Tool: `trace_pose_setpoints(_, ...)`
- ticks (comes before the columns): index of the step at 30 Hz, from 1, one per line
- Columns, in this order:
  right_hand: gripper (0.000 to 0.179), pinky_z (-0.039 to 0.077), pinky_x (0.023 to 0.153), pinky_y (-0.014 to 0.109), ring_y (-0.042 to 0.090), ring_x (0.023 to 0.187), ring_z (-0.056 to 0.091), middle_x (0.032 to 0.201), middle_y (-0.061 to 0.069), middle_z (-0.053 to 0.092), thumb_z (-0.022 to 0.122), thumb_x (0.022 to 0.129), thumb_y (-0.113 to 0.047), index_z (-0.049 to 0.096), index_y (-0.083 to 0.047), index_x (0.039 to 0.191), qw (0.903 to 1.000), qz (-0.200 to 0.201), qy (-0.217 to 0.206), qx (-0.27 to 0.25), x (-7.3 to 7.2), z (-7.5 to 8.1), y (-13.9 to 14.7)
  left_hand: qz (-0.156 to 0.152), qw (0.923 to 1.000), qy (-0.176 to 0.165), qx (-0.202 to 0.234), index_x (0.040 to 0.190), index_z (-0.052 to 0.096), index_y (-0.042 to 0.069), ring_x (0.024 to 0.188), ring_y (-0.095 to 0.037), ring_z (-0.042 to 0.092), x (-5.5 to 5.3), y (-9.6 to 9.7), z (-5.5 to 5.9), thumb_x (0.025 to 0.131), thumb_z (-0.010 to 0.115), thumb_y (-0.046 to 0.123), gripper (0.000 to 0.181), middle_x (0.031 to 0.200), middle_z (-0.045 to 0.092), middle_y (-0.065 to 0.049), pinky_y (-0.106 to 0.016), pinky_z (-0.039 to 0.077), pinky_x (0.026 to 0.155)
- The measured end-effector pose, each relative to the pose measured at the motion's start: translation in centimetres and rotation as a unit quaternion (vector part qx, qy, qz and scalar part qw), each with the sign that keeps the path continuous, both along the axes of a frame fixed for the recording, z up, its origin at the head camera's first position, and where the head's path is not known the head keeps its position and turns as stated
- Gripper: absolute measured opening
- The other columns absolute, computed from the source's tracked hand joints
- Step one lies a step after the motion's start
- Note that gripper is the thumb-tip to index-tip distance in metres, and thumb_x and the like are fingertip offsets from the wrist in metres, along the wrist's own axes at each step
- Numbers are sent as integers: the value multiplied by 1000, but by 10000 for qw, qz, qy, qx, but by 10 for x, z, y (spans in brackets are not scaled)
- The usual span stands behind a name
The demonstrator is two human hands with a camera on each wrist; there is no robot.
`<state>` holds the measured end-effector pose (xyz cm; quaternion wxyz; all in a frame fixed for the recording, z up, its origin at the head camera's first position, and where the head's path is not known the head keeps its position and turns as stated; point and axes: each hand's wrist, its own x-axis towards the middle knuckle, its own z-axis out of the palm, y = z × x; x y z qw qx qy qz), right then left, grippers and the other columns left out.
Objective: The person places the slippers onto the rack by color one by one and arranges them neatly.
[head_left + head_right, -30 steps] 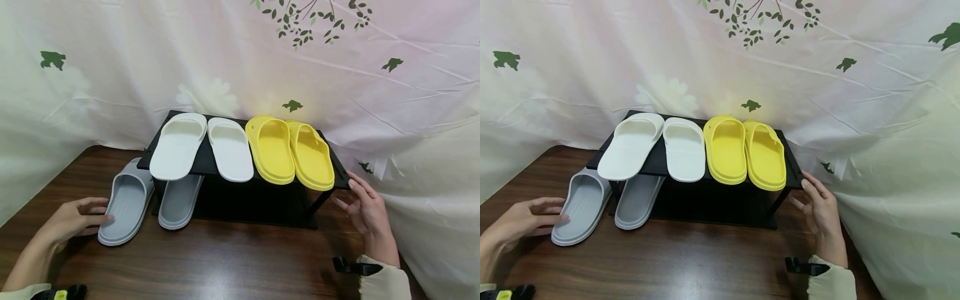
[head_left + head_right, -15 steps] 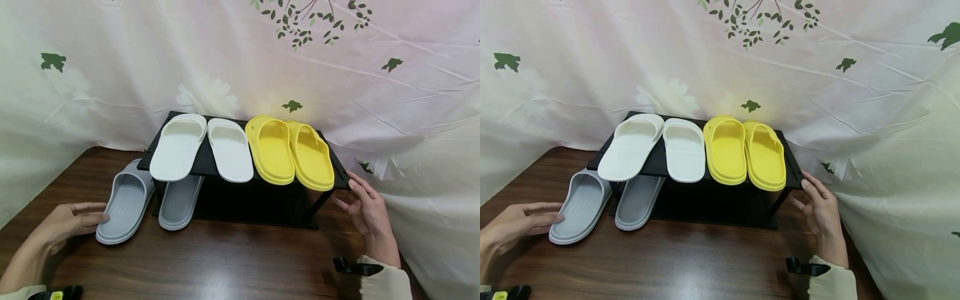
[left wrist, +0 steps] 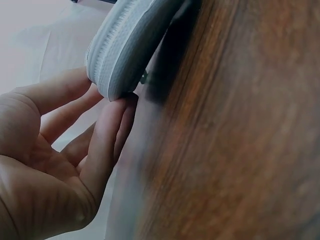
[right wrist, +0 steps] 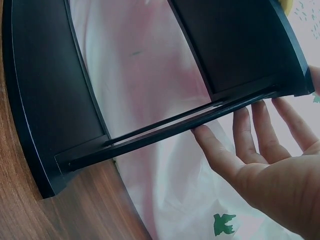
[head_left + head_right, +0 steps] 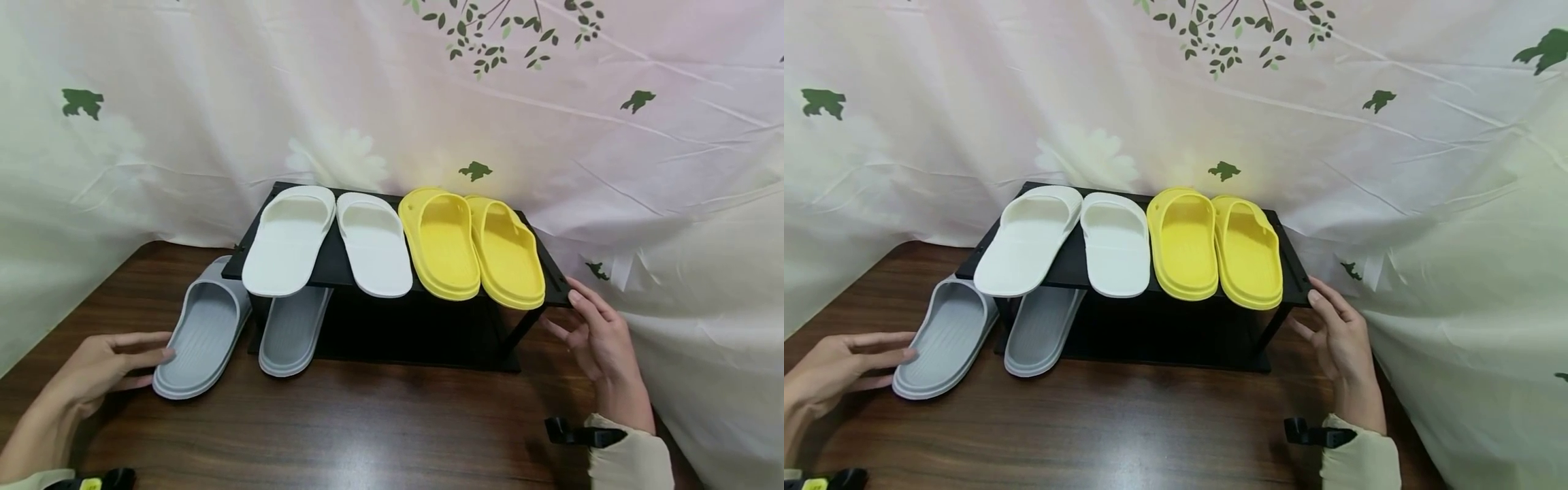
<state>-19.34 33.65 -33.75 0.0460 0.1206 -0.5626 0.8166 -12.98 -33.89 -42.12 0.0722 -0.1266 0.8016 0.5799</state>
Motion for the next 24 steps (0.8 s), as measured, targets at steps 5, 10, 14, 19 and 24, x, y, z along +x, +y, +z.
trace_pose_setpoints(5, 32, 62, 82, 39, 16, 105, 70, 123, 4, 68, 49, 108, -6, 65, -7, 136, 10000, -8, -2, 40, -1, 0, -1, 57, 9998, 180, 14, 111, 78, 26, 85, -10, 71, 0, -1, -2, 87, 84, 23, 24, 104, 66, 12, -37, 63, 76)
trace_pose_setpoints(10, 32, 62, 81, 40, 16, 105, 69, 125, 3, 67, 49, 108, -6, 65, -6, 136, 10000, -20, -9, -18, -1, 1, -1, 206, 9983, 538, -4, 105, 79, 32, 83, -8, 70, 1, -4, 0, 86, 85, 20, 23, 99, 63, 26, -36, 63, 73)
trace_pose_setpoints(14, 32, 63, 81, 40, 16, 105, 69, 126, 3, 66, 50, 107, -6, 65, -6, 135, 10000, -58, -9, -35, 0, 0, -2, 348, 9962, 800, -8, 102, 79, 36, 81, -5, 70, 2, -5, 5, 87, 84, 16, 26, 96, 65, 29, -33, 63, 69)
trace_pose_setpoints(19, 32, 63, 81, 40, 16, 104, 70, 125, 4, 66, 50, 107, -5, 64, -6, 136, 10000, -46, 44, -26, 1, 0, -1, 581, 9928, 1045, -44, 100, 77, 39, 79, -1, 69, 3, -5, 11, 86, 85, 16, 28, 95, 66, 28, -32, 63, 65)
trace_pose_setpoints(24, 34, 62, 84, 40, 19, 103, 70, 122, 7, 69, 47, 108, -3, 63, -5, 138, 9997, 144, 127, -143, 1, -1, 0, 651, 9891, 1287, 283, 98, 80, 33, 77, -2, 70, 3, -5, 17, 85, 84, 8, 28, 94, 69, 25, -30, 63, 62)
